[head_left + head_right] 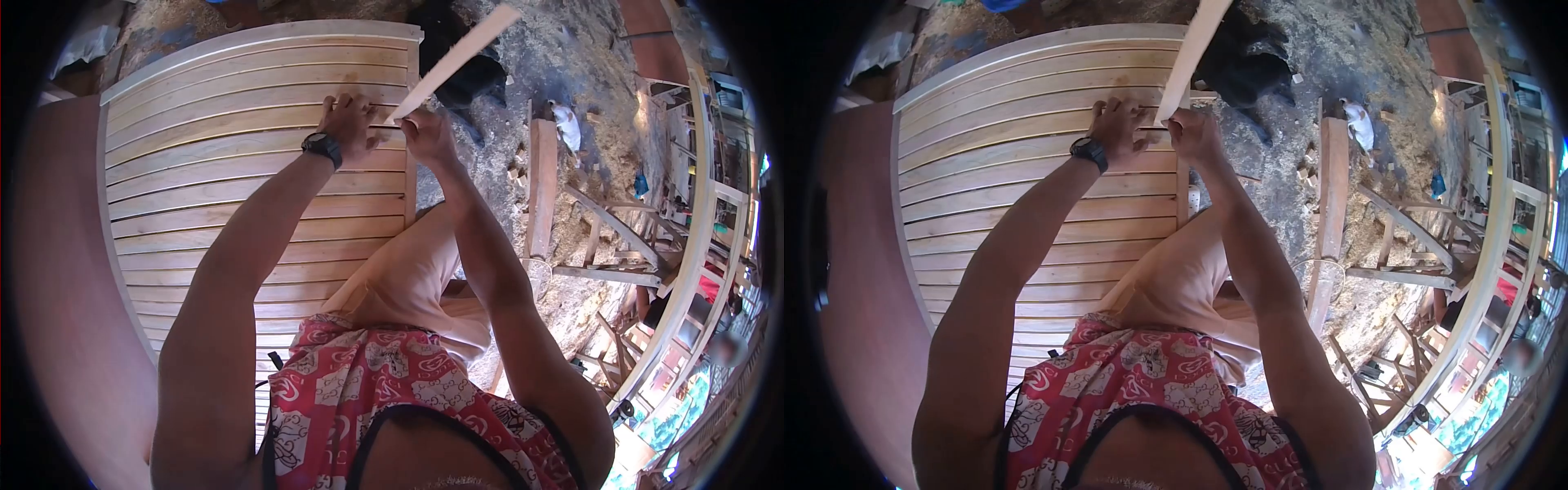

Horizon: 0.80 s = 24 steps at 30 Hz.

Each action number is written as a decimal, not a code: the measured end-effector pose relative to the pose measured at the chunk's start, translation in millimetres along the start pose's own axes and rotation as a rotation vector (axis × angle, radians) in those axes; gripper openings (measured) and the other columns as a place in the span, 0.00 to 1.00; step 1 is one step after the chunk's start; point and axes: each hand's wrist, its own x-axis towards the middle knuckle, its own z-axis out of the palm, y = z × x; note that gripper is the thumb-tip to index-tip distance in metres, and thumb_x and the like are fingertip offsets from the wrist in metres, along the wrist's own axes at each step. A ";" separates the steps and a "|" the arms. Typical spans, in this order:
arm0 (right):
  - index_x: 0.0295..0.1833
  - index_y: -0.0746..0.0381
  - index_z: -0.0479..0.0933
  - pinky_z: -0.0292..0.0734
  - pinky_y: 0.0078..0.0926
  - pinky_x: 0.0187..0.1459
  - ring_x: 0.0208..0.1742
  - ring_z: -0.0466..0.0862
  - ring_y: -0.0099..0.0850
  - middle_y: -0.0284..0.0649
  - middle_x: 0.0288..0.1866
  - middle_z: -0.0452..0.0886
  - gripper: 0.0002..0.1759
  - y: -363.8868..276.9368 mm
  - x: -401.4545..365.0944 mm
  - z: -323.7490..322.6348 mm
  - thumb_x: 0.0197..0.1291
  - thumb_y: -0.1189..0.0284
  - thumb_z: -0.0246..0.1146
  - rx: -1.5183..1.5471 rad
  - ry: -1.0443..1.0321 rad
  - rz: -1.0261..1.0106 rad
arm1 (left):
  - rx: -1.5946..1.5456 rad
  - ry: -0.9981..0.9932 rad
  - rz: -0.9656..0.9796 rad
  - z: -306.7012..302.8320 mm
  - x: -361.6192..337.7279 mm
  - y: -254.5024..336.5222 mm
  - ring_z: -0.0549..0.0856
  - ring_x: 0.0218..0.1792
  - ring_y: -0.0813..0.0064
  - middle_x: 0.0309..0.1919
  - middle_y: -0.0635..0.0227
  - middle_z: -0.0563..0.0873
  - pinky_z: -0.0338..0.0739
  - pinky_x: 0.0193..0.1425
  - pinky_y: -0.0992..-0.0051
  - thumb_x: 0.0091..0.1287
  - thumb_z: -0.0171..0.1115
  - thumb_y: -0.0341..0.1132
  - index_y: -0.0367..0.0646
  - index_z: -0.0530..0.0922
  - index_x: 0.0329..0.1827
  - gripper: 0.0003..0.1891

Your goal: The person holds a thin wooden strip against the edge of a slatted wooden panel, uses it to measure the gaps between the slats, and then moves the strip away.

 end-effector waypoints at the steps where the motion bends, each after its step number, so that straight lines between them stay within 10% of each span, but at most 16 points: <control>1: 0.50 0.53 0.89 0.86 0.47 0.45 0.46 0.91 0.52 0.48 0.41 0.90 0.09 2.5 -3.8 2.8 0.66 0.70 0.70 -0.015 -0.004 0.028 | 0.004 -0.028 0.007 -0.2 1.0 -1.0 0.74 0.68 0.61 0.66 0.69 0.79 0.62 0.75 0.46 0.66 0.70 0.57 0.48 0.85 0.65 0.30; 24: 0.58 0.50 0.87 0.83 0.53 0.59 0.56 0.88 0.55 0.50 0.52 0.90 0.15 5.3 -11.6 11.8 0.66 0.67 0.68 -0.150 -0.074 0.130 | 0.028 -0.083 0.118 2.0 1.7 -4.8 0.74 0.67 0.61 0.64 0.67 0.79 0.64 0.74 0.46 0.66 0.73 0.58 0.43 0.83 0.67 0.34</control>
